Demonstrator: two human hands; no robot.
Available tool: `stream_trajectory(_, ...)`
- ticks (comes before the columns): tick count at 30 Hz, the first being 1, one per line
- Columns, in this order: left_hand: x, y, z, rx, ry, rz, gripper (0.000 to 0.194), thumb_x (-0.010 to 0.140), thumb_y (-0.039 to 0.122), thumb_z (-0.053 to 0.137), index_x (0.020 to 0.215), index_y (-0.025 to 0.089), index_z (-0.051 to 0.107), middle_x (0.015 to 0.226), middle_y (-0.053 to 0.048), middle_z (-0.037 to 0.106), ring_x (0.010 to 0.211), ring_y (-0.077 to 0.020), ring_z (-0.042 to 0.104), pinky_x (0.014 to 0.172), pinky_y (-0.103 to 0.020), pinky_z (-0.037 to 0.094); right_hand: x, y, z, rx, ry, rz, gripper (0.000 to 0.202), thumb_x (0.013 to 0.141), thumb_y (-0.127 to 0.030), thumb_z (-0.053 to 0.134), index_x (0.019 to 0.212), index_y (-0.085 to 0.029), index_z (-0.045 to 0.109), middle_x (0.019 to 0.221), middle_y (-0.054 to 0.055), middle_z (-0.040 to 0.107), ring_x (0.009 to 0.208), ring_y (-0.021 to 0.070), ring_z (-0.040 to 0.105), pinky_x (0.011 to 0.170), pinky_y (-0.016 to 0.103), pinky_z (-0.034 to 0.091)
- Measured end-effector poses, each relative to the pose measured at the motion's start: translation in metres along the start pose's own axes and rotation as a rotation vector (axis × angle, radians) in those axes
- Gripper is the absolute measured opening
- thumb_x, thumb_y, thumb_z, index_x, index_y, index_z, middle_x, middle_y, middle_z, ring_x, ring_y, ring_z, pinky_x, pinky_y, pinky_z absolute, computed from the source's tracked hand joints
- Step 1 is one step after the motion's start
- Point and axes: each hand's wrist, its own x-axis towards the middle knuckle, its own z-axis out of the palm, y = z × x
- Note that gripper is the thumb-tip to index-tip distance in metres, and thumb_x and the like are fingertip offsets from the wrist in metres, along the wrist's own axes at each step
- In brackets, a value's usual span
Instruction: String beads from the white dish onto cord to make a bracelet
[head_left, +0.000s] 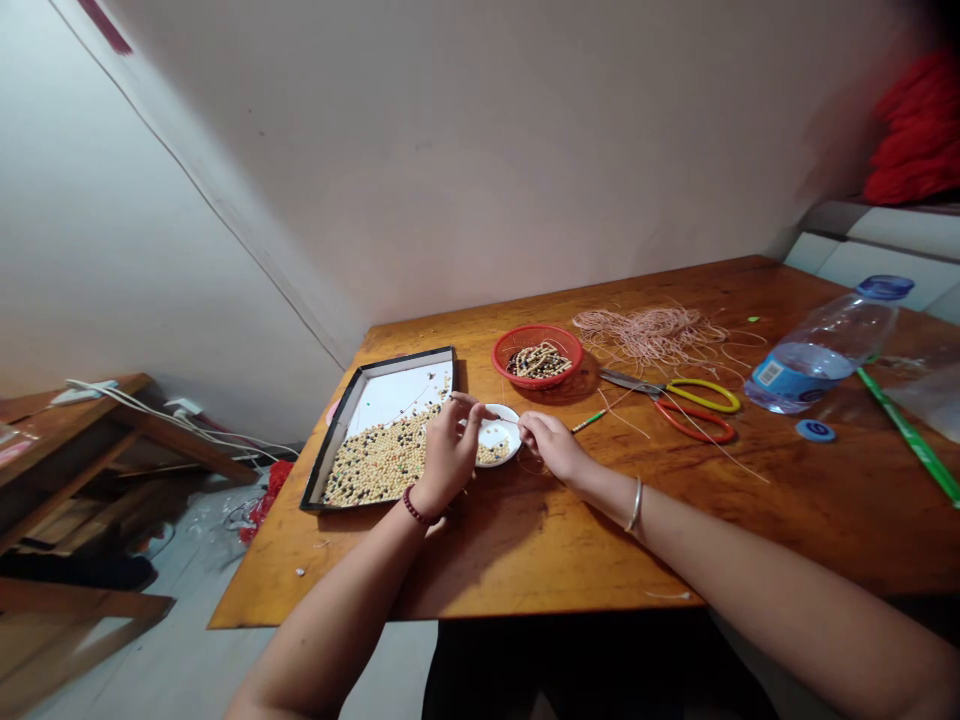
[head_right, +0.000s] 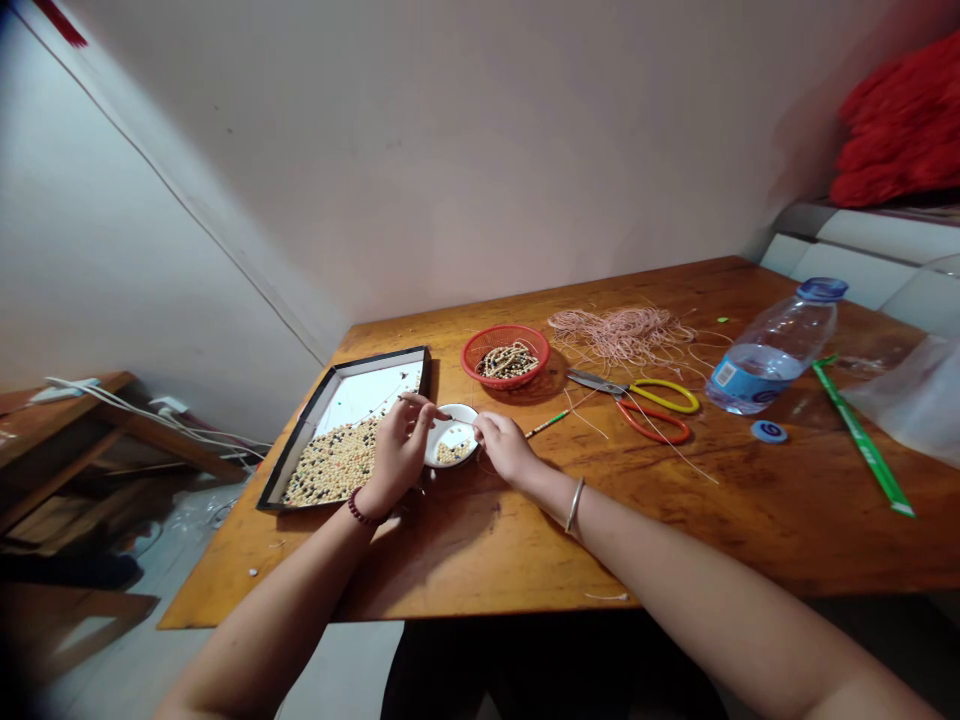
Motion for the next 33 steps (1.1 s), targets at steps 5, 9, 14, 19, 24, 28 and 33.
stream_trajectory(5,0.005,0.000,-0.005,-0.035,0.068,-0.042,0.023,0.091,0.039,0.049,0.084,0.017,0.054,0.080,-0.006,0.067,0.076,-0.0156,0.066,0.062,-0.024,0.050,0.002,0.004,-0.003,-0.062,0.018,-0.049,0.025,0.074,-0.038,0.043,0.056,-0.020,0.045,0.052,-0.003,0.043,0.050,0.0110,0.037,0.047,0.023,0.028)
stream_trajectory(9,0.005,0.001,-0.005,-0.057,0.041,-0.047,0.025,0.090,0.040,0.049,0.083,0.017,0.054,0.079,-0.006,0.067,0.074,-0.0154,0.066,0.060,-0.023,0.050,-0.001,0.003,-0.006,-0.211,0.053,-0.065,0.029,0.077,-0.031,0.039,0.058,-0.019,0.057,0.060,0.002,0.058,0.058,0.0146,0.050,0.052,0.025,0.036)
stream_trajectory(14,0.002,0.006,-0.005,-0.089,-0.105,0.006,0.023,0.090,0.037,0.051,0.081,0.016,0.056,0.080,-0.005,0.065,0.070,-0.0130,0.063,0.057,-0.021,0.048,-0.010,-0.004,-0.009,-0.366,0.107,-0.241,0.037,0.087,-0.032,0.037,0.077,-0.020,0.070,0.083,0.006,0.070,0.077,0.0190,0.061,0.071,0.029,0.043)
stream_trajectory(19,0.000,0.008,-0.005,-0.078,-0.148,0.057,0.023,0.090,0.035,0.051,0.079,0.016,0.058,0.078,-0.004,0.063,0.069,-0.0115,0.061,0.059,-0.021,0.048,-0.015,-0.011,-0.004,-0.232,-0.002,-0.313,0.038,0.090,-0.042,0.041,0.084,-0.016,0.069,0.082,0.007,0.070,0.079,0.0205,0.063,0.073,0.031,0.046)
stream_trajectory(24,0.001,0.006,-0.004,-0.077,-0.130,0.046,0.024,0.090,0.037,0.050,0.080,0.016,0.058,0.078,-0.004,0.064,0.069,-0.0117,0.062,0.058,-0.021,0.048,-0.013,-0.013,0.001,-0.074,-0.115,-0.198,0.042,0.084,-0.051,0.048,0.076,-0.015,0.068,0.075,0.006,0.069,0.072,0.0192,0.062,0.070,0.031,0.047)
stream_trajectory(28,0.001,0.006,-0.004,-0.080,-0.139,0.040,0.024,0.090,0.037,0.050,0.080,0.016,0.058,0.077,-0.004,0.063,0.068,-0.0114,0.061,0.057,-0.020,0.048,-0.013,-0.016,0.002,-0.031,-0.108,-0.174,0.040,0.081,-0.052,0.052,0.077,-0.015,0.068,0.070,0.005,0.066,0.067,0.0169,0.057,0.065,0.029,0.046)
stream_trajectory(33,0.001,0.006,-0.004,-0.078,-0.150,0.040,0.022,0.090,0.035,0.051,0.081,0.016,0.058,0.078,-0.003,0.062,0.069,-0.0112,0.060,0.059,-0.020,0.048,-0.015,-0.019,0.002,-0.014,-0.134,-0.163,0.030,0.079,-0.045,0.057,0.071,-0.016,0.061,0.067,0.001,0.060,0.061,0.0127,0.051,0.060,0.026,0.043)
